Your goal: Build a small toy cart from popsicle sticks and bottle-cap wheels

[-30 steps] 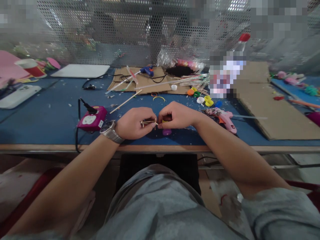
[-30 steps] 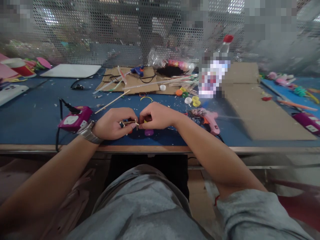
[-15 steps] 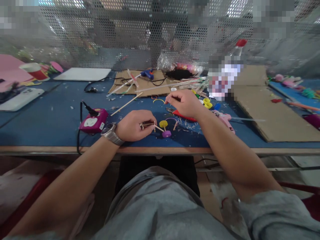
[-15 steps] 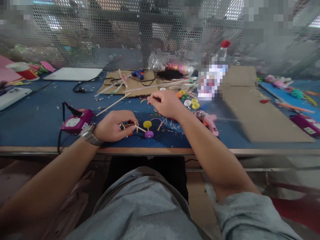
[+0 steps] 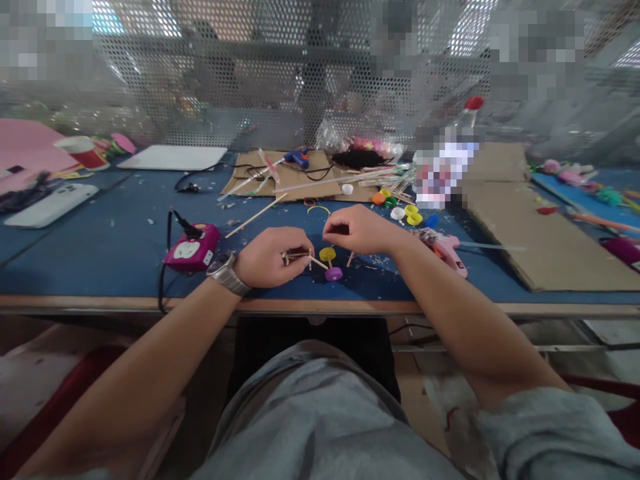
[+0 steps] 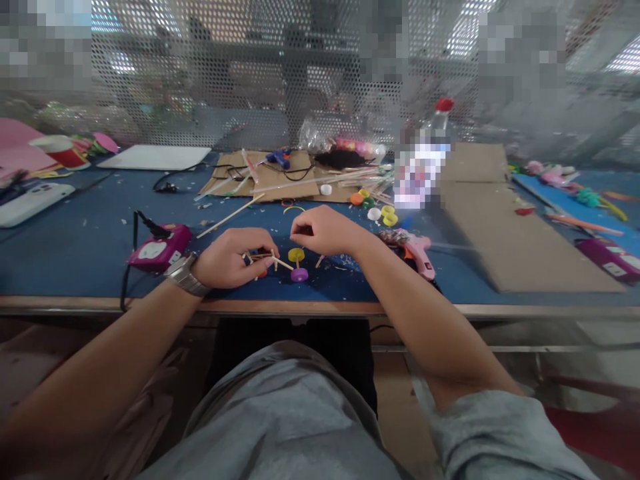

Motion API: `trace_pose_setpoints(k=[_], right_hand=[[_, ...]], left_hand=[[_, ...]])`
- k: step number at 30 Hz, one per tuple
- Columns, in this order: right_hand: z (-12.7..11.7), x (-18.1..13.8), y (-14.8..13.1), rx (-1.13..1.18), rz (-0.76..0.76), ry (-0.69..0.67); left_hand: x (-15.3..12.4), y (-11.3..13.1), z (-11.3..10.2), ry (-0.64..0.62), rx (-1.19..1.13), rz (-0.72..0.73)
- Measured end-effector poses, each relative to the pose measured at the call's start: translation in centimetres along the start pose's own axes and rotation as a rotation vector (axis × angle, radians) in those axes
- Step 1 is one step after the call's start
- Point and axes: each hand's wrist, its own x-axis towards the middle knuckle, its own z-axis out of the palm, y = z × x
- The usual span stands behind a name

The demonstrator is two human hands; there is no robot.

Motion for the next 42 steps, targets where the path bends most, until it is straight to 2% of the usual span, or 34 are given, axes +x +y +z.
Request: trace_pose_setpoints(k=[5,15,21,42], right_hand=[[0.4,0.3,0.0,-0.051,0.018,0.044],[1.6,0.8,-0.3,-0.082,-0.017,0.022],[1.7,0.9,-0.6,-0.076,-0.078,0.023],[2.2,0.9,-0.4,-0.021,-0.103,0.047]], left_hand=[[0.1,0.1,0.0,-0.014,0.012,0.001],[-0.1,0.0,-0.3,-0.012,0.061,0.013],[-0.2,-0.2,-0.3,-0.011,0.084,0.017],[-0.2,-0.1,-0.3,0.003,0.043,-0.019]])
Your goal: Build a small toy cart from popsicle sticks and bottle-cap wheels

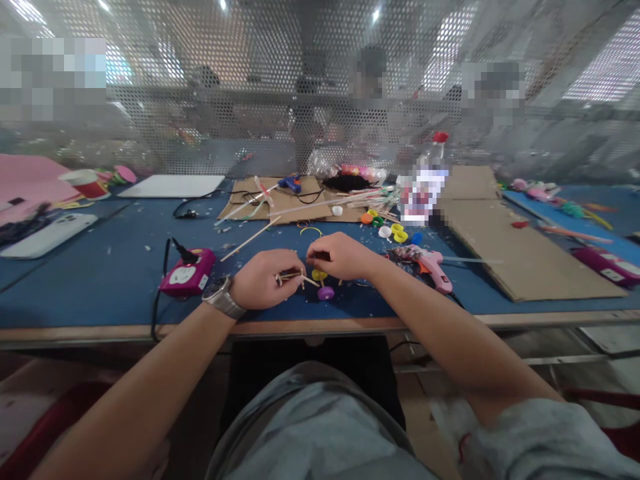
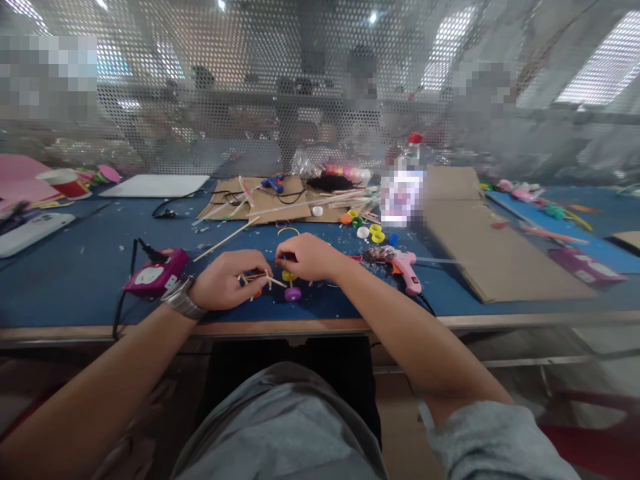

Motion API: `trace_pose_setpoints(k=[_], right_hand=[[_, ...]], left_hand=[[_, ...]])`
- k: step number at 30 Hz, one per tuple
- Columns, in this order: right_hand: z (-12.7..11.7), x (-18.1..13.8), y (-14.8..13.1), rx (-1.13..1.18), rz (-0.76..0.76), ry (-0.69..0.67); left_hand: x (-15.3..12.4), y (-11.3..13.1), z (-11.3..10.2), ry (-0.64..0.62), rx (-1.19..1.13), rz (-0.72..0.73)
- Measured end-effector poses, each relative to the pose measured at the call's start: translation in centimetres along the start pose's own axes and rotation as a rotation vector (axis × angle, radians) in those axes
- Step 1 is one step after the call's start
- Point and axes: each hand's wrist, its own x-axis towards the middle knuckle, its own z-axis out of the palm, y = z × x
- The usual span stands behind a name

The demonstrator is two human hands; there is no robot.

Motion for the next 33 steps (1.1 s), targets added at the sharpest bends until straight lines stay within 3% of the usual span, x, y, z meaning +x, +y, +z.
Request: trace_pose_setpoints(k=[15,22,33], right_hand=[[-0.04,-0.19,-0.83,0.126,-0.155,0.076],[0.46,-0.17,-0.37,0.120,-0.187,0.073],[0.32,-0.08,-0.51,0.182,-0.094,0.176]], left_hand=[[-0.06,-0.33,-0.14,0.168,0.025,-0.079],[0.04,-0.42,0.06,0.189,0.036,-0.088],[0.02,-0.37,-0.18,0.257,0.016,-0.190]])
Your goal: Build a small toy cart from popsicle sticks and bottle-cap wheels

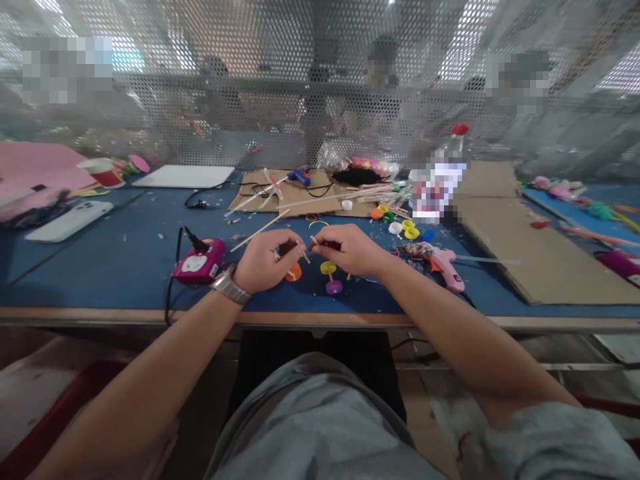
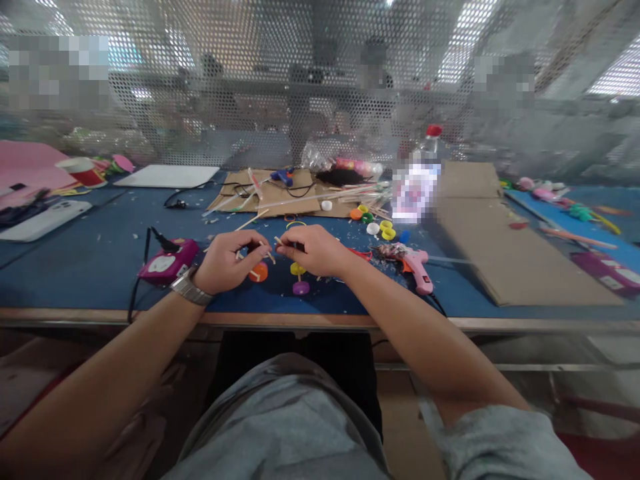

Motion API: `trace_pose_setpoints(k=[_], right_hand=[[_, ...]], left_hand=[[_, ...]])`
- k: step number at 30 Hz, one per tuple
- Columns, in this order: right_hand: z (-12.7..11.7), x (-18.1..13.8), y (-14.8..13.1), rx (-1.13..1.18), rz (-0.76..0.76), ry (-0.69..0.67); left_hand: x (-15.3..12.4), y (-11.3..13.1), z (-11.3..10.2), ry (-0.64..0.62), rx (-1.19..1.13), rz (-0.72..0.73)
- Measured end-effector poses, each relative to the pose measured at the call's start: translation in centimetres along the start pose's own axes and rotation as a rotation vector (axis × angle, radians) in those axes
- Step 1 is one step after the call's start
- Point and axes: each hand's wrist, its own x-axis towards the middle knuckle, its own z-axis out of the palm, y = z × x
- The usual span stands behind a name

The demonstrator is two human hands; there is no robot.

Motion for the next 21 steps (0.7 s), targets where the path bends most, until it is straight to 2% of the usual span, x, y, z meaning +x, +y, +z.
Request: trace_pose_setpoints(k=[11,21], right_hand=[[0.31,0.06,-0.55,0.124,0.161,0.005],[1.00,0.28,-0.93,0.216,0.196,-0.024]], left_hand=[[0.03,0.21,0.40,-0.021,0.020,-0.012],[-0.20,0.19,0.72,-0.020,-0.032,-0.028]])
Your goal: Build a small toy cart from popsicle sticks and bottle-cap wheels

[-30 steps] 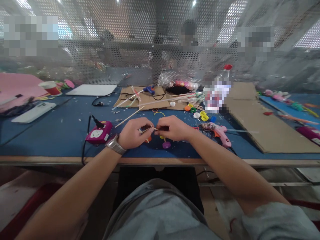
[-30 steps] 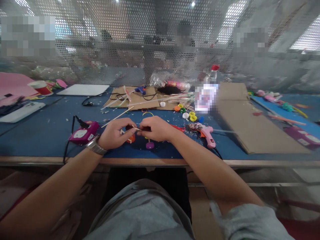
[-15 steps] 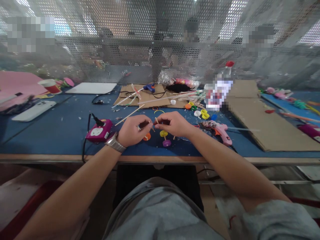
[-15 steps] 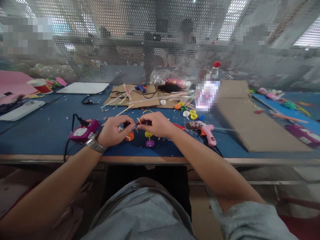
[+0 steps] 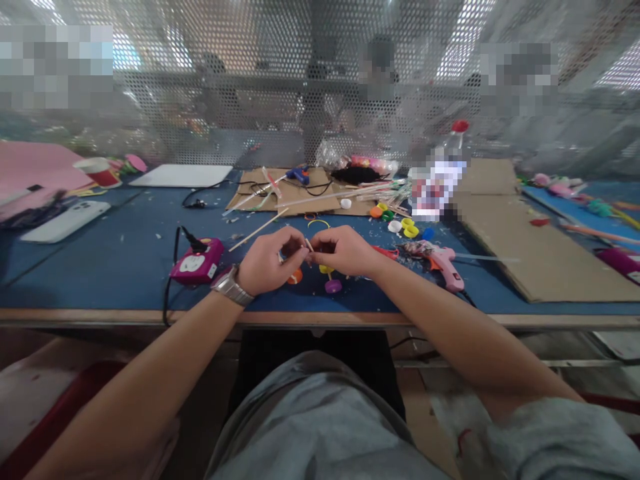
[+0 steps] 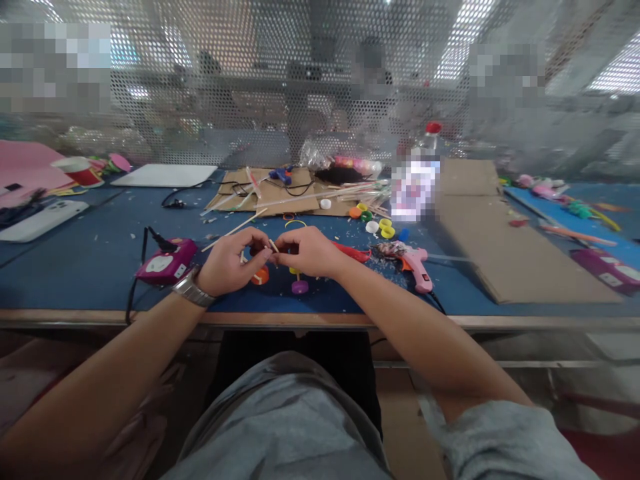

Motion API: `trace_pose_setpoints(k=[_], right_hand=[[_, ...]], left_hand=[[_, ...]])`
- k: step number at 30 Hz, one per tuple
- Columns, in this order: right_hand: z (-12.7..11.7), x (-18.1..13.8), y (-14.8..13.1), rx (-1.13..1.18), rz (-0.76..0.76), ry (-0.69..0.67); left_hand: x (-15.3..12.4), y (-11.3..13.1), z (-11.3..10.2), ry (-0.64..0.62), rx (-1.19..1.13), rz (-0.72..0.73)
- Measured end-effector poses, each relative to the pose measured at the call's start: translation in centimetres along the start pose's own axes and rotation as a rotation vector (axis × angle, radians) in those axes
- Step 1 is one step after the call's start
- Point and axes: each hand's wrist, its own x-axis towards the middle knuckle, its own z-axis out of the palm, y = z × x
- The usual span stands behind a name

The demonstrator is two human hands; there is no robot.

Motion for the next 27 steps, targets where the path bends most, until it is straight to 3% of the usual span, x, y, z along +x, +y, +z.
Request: trace_pose_setpoints(k=[6,13,18,27], right_hand=[[0.1,0.1,0.4,0.083,0.028,0.025],[-1.2,0.3,1.1,0.144,0.074,0.220],[-1.6,0.4,1.5,0.214,0.085,0.331],[-1.4,0.5,1.4,0.293,0.092,0.344]], left_hand=[[-0.2,-0.5,0.3,0.053,-0.121,0.011],[-0.2,-1.5,-0.2,0.233,-0.113,-0.064],[0.0,-1.0,-0.7,0.164,-0.003,-0.074],[0.2,-0.3,-0.7,0.080,0.079,-0.050]])
